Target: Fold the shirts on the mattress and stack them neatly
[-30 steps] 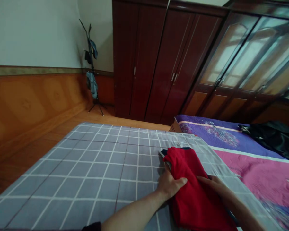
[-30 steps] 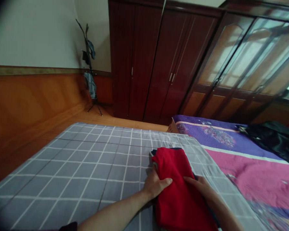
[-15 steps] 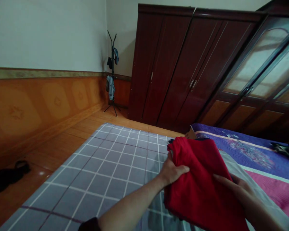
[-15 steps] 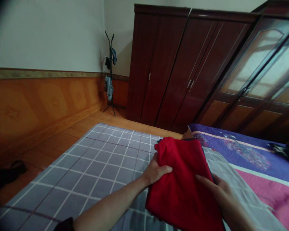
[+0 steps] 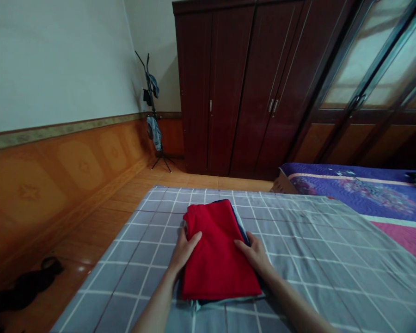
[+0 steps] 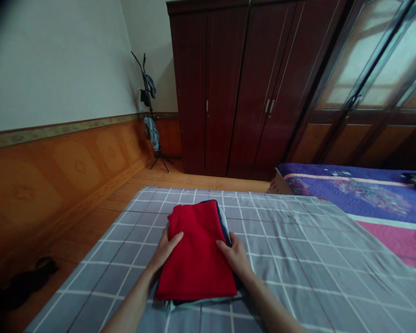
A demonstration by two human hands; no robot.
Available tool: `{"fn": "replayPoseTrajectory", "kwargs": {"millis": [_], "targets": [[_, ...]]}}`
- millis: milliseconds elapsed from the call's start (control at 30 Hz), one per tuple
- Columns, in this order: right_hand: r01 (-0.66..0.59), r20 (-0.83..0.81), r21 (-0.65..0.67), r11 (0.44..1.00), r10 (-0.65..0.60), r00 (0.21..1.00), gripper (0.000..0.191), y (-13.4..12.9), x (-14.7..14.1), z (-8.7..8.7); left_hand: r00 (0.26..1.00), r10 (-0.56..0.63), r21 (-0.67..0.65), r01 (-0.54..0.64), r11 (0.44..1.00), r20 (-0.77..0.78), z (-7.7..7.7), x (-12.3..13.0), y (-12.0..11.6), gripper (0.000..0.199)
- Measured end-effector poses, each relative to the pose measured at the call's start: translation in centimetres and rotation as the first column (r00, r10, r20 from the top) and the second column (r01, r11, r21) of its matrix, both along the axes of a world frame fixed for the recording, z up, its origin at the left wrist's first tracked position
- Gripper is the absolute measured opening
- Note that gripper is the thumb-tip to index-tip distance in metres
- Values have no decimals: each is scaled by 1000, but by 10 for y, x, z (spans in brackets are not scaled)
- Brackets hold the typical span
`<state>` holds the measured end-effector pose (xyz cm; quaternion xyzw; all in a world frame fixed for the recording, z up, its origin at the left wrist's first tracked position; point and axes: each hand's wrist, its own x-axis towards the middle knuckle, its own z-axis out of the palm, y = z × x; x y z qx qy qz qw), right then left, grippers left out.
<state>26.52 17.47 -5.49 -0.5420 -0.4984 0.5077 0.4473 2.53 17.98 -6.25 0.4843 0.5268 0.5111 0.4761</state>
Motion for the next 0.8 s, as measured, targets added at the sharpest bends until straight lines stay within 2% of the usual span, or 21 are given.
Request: {"fn": "replayPoseTrajectory", "kwargs": {"millis": [167,300,500,700,800], "targets": [[73,87,88,993,-80,993,45,-3,5,-4,1000,2,20,-1,1000,-2,-15,0,5,59],[82,111,90,993,-91,990,49,-3,5,-1,999,-47,-24,47,999,10,-17,-2,6,62],[103,97,98,990,-113,989,51,-3,7,2,999,-39,-65,40,997,21,-5,-1,1,60],[16,99,79,997,-24,995,48,0,10,-5,996,90,-59,-91,994,-20,6,4,-3,58],[47,95,84,995,-55,994,51,3,12,-12,989,136,-73,-140,987,-57,11,5,-5,62]]}}
